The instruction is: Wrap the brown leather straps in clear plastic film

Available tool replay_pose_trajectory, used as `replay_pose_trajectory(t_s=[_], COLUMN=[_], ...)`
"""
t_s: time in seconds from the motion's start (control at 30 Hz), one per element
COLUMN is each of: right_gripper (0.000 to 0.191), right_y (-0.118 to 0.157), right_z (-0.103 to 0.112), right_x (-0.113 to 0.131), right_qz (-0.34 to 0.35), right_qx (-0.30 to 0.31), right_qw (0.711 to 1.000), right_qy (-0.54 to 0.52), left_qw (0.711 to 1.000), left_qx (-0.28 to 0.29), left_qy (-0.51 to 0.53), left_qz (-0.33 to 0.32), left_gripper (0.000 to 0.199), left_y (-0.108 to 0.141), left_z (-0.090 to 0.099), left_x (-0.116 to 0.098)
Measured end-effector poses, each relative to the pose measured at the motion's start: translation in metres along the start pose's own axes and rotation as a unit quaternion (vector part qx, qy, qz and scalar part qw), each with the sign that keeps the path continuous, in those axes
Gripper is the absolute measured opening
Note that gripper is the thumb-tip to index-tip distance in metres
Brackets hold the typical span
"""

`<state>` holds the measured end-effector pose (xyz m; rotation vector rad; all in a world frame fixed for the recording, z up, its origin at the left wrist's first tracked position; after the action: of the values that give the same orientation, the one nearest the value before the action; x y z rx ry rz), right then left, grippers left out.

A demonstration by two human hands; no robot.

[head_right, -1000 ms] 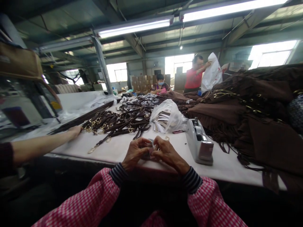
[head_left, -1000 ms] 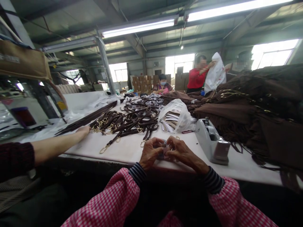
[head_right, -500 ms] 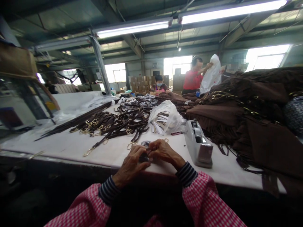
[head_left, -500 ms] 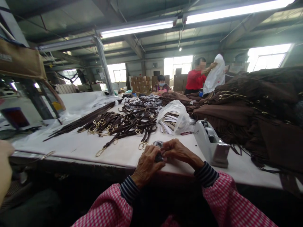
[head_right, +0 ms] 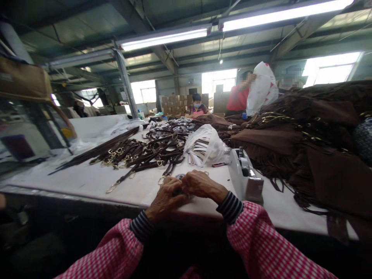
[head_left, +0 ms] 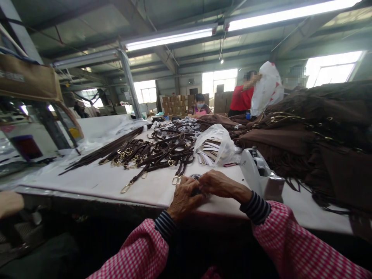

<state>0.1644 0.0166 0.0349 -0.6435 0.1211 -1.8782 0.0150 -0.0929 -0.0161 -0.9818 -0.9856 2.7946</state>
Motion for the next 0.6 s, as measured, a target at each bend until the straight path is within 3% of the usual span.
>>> replay_pose_trajectory(t_s=[0.23,0.37,0.53,0.6], right_gripper=[0.009,0.019,0.033,0.033], right_y=[-0.007,0.011,0.033,0.032], right_z=[0.003,-0.007,-0.022,-0.021], right_x=[0.006,0.013,0.015,0.015], right_qz=[0.039,0.063,0.13,0.123], right_qx=[0.035,0.011,-0.058,-0.058], right_qw=[0.996,0.993,0.984,0.985], right_qy=[0.067,0.095,0.108,0.108], left_qw=[0.999,0.995,0.995,0.996], left_qx=[0.017,0.03,0.017,0.012], left_qy=[-0.038,-0.081,-0.07,-0.068], left_qz=[-0.018,-0.046,-0.065,-0.063], left_gripper=[0.023,0.034,0.024,0.022], left_y=[0.006,0.01,0.012,0.012], left_z=[0.0,-0.003,-0.005,-0.005], left_x=[-0.004,-0.007,-0.005,-0.004])
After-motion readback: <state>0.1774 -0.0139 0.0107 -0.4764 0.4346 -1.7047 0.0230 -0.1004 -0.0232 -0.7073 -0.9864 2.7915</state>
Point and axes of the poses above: each hand's wrist, its own y-axis away from the middle knuckle, its own z-axis out of the back of the hand, x = y × z, the point moved 1 cm from there along -y, towards the middle knuckle, and after that the axes turned 14 degrees about -x, right-handed, at the moved point
